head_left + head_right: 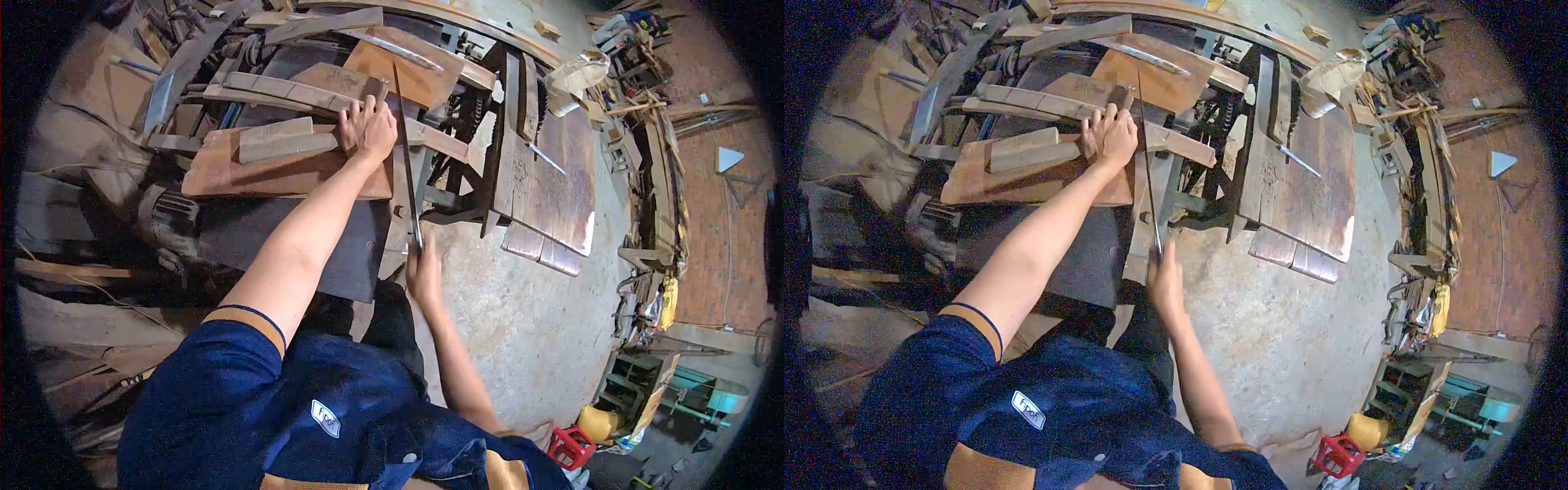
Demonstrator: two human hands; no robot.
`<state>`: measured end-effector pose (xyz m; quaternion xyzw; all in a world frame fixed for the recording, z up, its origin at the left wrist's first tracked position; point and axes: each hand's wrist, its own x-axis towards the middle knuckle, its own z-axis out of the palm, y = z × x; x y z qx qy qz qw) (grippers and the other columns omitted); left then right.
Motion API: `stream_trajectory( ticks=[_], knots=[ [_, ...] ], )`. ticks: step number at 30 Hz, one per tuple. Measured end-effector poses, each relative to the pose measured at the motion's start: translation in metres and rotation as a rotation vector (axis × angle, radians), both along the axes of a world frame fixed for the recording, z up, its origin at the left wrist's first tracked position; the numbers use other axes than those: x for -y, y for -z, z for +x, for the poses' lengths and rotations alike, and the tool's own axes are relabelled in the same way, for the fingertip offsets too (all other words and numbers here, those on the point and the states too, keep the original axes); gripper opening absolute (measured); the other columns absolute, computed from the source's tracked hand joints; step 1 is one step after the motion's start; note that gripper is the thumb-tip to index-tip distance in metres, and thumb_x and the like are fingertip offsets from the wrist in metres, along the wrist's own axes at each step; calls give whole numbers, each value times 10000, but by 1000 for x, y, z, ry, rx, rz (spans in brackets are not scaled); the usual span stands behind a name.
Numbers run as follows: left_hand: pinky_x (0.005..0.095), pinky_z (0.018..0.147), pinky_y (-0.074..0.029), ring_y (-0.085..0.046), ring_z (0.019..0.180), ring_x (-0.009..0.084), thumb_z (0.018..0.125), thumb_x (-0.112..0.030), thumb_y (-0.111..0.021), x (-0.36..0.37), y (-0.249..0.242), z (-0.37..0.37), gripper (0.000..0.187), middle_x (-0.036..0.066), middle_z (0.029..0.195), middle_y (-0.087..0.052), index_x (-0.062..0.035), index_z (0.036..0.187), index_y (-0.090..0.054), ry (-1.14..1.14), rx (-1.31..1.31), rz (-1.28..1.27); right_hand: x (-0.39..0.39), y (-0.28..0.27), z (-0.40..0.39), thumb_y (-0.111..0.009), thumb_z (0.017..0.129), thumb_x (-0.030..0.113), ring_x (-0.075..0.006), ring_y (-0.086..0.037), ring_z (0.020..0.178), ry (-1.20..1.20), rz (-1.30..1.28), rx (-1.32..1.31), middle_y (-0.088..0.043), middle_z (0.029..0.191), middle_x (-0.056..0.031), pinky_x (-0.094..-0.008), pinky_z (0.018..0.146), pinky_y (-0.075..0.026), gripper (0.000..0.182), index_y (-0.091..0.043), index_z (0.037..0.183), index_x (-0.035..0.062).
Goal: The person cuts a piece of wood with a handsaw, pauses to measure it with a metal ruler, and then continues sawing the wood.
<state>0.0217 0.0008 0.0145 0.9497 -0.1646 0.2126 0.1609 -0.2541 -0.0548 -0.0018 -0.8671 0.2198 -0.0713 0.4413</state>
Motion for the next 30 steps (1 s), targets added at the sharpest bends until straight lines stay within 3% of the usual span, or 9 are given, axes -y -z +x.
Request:
stream_trajectory(
  ticks=[4, 12, 17, 18, 20, 22, 24, 27, 30],
  knots=[
    [467, 829, -392, -554, 966, 296, 896, -264, -563, 2, 9, 2, 181, 82, 971, -581, -114, 885, -663, 5, 113, -60, 12, 1, 92, -520, 968, 106, -551, -605, 824, -10, 76, 112, -634, 832, -332, -554, 688, -476, 237, -442, 1139, -39],
    [468, 851, -393, -546, 988, 288, 919, -283, -543, 2, 11, 6, 201, 77, 993, -592, -121, 903, -661, -32, 63, -46, -23, 0, -95, -536, 1001, 141, -552, -600, 881, 45, 87, -115, -610, 893, -351, -538, 645, -471, 326, -396, 1278, 40],
    [475, 864, -392, -546, 1005, 292, 921, -262, -547, 3, 10, 4, 181, 84, 1009, -594, -120, 913, -659, -9, 84, -77, -3, 10, 2, -540, 1004, 165, -546, -608, 838, 4, -31, 69, -634, 919, -342, -557, 635, -472, 292, -453, 1257, 49],
    [475, 864, -392, -546, 1005, 292, 921, -262, -547, 3, 9, 3, 181, 84, 1009, -594, -120, 913, -659, -7, 105, -76, 1, 4, 46, -530, 1010, 160, -557, -568, 784, 26, -1, 175, -601, 833, -322, -552, 628, -427, 218, -471, 1148, 1],
    [479, 902, -388, -540, 1049, 302, 930, -281, -526, 0, 7, 4, 271, 101, 1071, -600, -120, 1093, -671, -4, -7, 23, 12, -2, 99, -525, 1011, 182, -547, -599, 814, -3, -38, 170, -615, 815, -333, -555, 628, -447, 223, -453, 1113, -2],
    [481, 913, -388, -546, 1047, 287, 935, -287, -530, 3, 14, 6, 574, 98, 1059, -593, -211, 1496, -434, -28, 65, -30, 16, -2, 105, -531, 1006, 190, -529, -630, 829, 0, -138, 88, -628, 826, -349, -563, 646, -476, 237, -445, 1101, -10],
    [474, 910, -389, -546, 1044, 282, 933, -280, -534, 3, 9, 2, 421, 96, 1052, -592, -164, 1334, -581, -23, 40, -57, 18, -8, 104, -516, 999, 234, -563, -610, 854, -34, -108, 52, -631, 878, -384, -614, 759, -473, 435, -414, 1299, -64],
    [468, 905, -392, -540, 1051, 282, 921, -268, -543, 2, 4, 0, 202, 97, 1068, -589, -96, 918, -648, -22, 31, -55, 17, -22, 108, -512, 1000, 239, -562, -608, 891, -27, -2, -3, -644, 924, -368, -621, 766, -464, 405, -422, 1279, -41],
    [486, 892, -403, -543, 1048, 297, 935, -273, -534, 1, 8, 0, 210, 105, 1036, -587, -95, 890, -636, 1, 73, -48, 15, -27, 101, -511, 1000, 245, -553, -616, 893, -51, -6, 80, -656, 953, -347, -617, 782, -473, 314, -428, 1171, -6]
  ],
)
